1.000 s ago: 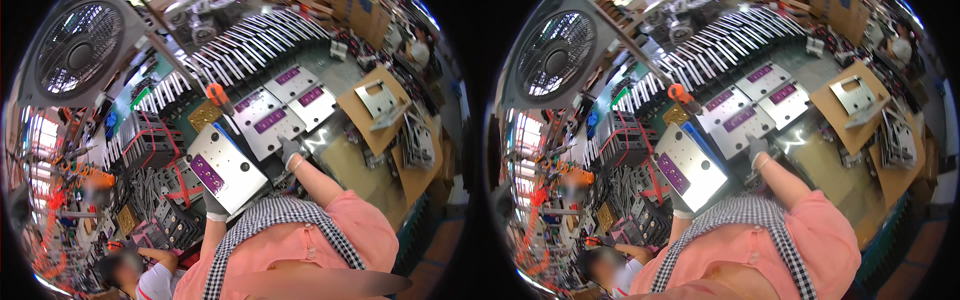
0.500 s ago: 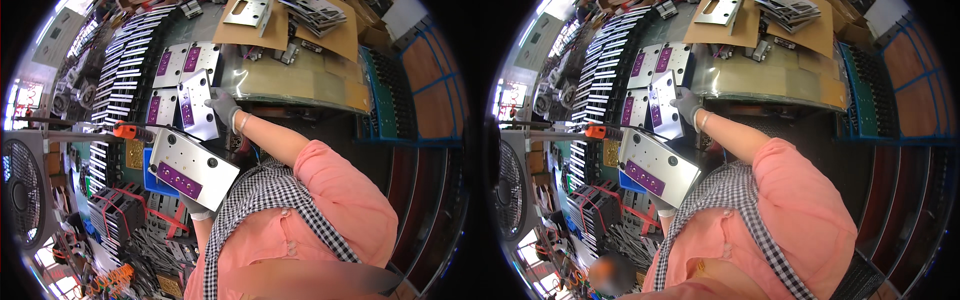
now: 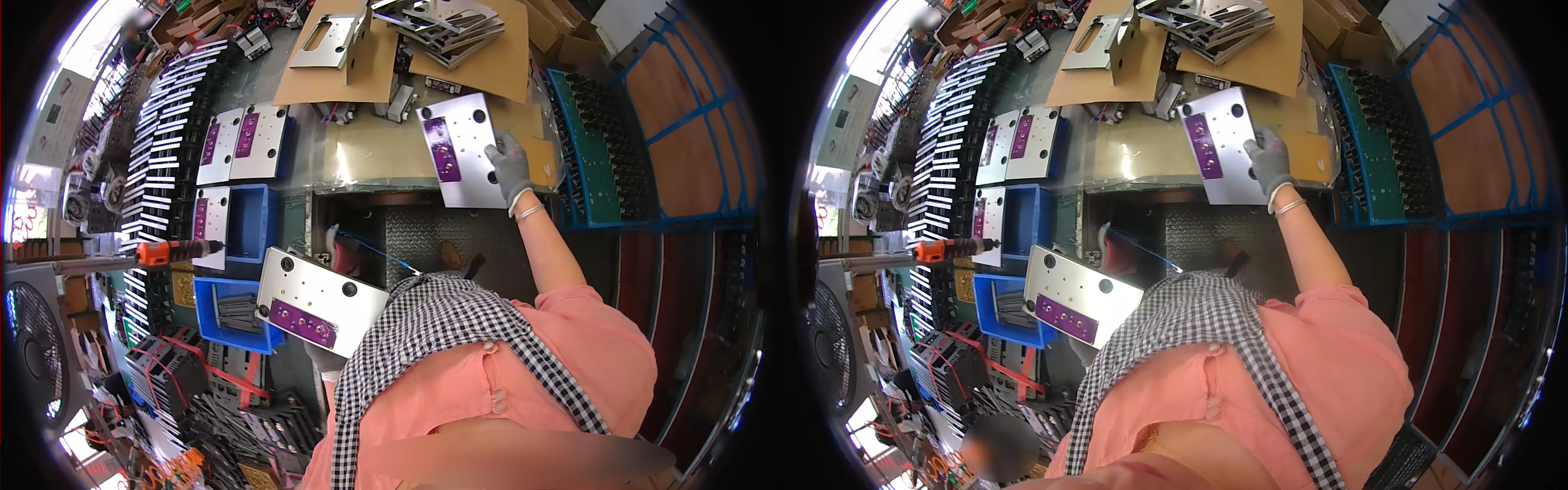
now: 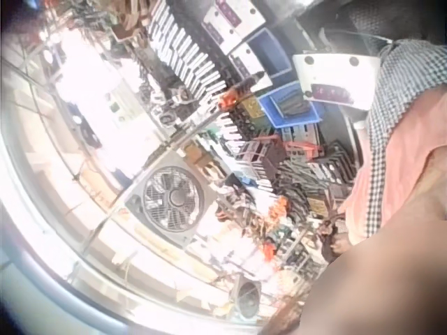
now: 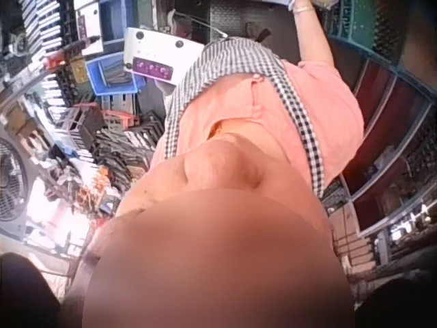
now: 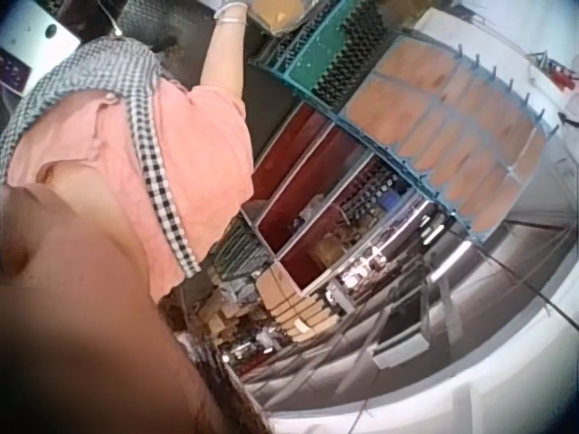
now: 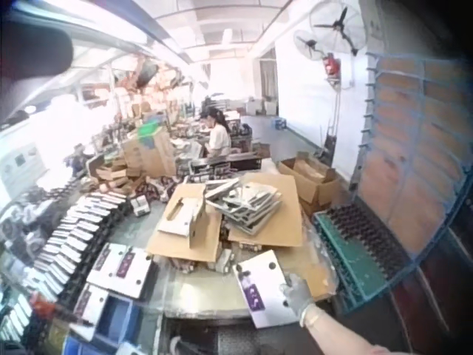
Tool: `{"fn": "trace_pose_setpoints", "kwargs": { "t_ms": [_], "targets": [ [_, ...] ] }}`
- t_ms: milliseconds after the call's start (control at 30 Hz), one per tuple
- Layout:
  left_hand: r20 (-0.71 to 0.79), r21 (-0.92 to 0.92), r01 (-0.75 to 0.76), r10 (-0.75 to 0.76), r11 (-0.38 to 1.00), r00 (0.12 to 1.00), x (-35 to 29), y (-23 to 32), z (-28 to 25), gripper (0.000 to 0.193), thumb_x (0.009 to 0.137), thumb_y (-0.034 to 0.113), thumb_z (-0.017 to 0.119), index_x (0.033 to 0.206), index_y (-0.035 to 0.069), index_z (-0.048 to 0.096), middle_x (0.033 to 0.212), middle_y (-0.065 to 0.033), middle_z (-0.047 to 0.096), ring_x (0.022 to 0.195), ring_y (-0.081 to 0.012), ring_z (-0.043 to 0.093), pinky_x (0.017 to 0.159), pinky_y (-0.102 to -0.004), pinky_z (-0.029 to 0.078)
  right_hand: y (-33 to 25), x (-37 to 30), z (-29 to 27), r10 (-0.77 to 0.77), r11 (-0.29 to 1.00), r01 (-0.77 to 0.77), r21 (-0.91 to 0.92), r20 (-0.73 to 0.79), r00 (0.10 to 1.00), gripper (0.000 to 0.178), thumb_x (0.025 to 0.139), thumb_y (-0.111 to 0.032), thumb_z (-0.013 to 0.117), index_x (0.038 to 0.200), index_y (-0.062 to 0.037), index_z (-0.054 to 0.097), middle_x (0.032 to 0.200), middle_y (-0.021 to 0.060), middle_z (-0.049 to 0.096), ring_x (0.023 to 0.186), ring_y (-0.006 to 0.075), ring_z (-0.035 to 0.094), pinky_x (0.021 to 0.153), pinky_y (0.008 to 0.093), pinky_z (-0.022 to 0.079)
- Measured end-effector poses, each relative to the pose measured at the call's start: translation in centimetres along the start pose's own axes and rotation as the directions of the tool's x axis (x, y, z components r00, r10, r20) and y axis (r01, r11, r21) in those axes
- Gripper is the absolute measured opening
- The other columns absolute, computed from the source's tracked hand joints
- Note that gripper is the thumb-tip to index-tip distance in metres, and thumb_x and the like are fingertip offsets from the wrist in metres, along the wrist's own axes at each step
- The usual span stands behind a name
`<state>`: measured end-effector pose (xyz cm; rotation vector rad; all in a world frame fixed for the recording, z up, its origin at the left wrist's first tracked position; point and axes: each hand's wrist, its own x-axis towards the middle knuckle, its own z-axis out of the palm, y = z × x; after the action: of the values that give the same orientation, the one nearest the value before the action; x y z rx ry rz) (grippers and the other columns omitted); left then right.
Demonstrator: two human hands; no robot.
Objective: Assemble metal chassis components and electronics for industrial solar inverters at a production station.
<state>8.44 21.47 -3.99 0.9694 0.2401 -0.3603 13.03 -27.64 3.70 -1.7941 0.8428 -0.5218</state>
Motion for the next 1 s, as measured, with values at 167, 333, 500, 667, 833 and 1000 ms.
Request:
{"fn": "trace_pose_setpoints", "kwargs": {
  "t_ms": [167,333,500,667,833,1000],
  "targets": [
    [0.052,0.247,-0.082,0.072,0.965,0.996,-1.0,-5.0,5.9,0.052,0.102,0.011,0.053,0.15,-0.003,0.037,0.141,-0.0174,0.056,0.124,-0.0281,0.06,0.1,-0.0407,0.054,3.1,4.7,-8.0,0.035,0.983,-0.043,-0.176,-0.046,0.998,0.033,0.091,-0.004,0.063,0.123,0.0011,0.063,0.102,0.012,0.073,0.09,0.0197,0.069,0.083,0.0316,0.053],
    [0.251,-0.325,0.329,-0.255,0.886,0.934,8.2,-9.8,13.7,0.049,0.109,0.029,0.038,0.148,0.001,0.043,0.145,-0.0162,0.053,0.128,-0.0309,0.057,0.106,-0.0437,0.048,4.2,7.4,-13.9,-0.039,0.999,0.039,0.002,-0.068,0.997,0.036,0.092,-0.001,0.061,0.128,0.0055,0.058,0.113,0.0137,0.069,0.1,0.0187,0.066,0.09,0.0312,0.052],
    [0.444,0.01,0.267,-0.243,0.964,0.862,20.5,-18.3,21.3,0.041,0.106,0.029,0.049,0.14,0.004,0.053,0.13,-0.0115,0.065,0.114,-0.0245,0.066,0.096,-0.0383,0.056,4.6,7.0,-18.9,-0.107,0.992,0.11,0.067,-0.037,0.994,0.033,0.094,0.004,0.057,0.127,0.0053,0.057,0.115,0.0111,0.068,0.104,0.0157,0.066,0.092,0.0294,0.052],
    [0.249,0.119,0.436,-0.452,0.892,0.857,28.9,-25.3,27.9,0.053,0.103,0.048,0.054,0.135,0.006,0.058,0.115,-0.0088,0.07,0.101,-0.0201,0.068,0.088,-0.0359,0.056,4.4,5.2,-22.1,-0.105,0.994,0.106,0.013,-0.048,0.993,0.031,0.092,0.004,0.059,0.122,0.0048,0.059,0.106,0.008,0.07,0.097,0.0134,0.067,0.087,0.0269,0.052],
    [0.081,0.967,-0.047,-0.127,0.251,0.989,30.6,-23.1,33.3,0.05,0.099,0.046,0.058,0.129,0.006,0.061,0.118,-0.0185,0.068,0.107,-0.0315,0.066,0.092,-0.0428,0.053,2.9,4.6,-22.7,-0.296,0.926,0.31,-0.217,0.093,0.951,0.026,0.086,-0.001,0.067,0.112,-0.0005,0.065,0.097,0.007,0.07,0.087,0.0141,0.066,0.079,0.0276,0.051],
    [0.065,0.667,0.362,-0.534,0.651,0.843,26.3,-15.7,37.2,0.063,0.099,0.061,0.052,0.13,0.006,0.059,0.122,-0.0139,0.065,0.11,-0.0285,0.064,0.092,-0.0438,0.053,1.4,7.0,-19.0,-0.713,0.612,0.779,-0.139,0.329,0.619,0.013,0.076,-0.003,0.074,0.088,-0.0084,0.072,0.092,0.0039,0.068,0.085,0.0227,0.064,0.081,0.0347,0.052]
  ]
}}
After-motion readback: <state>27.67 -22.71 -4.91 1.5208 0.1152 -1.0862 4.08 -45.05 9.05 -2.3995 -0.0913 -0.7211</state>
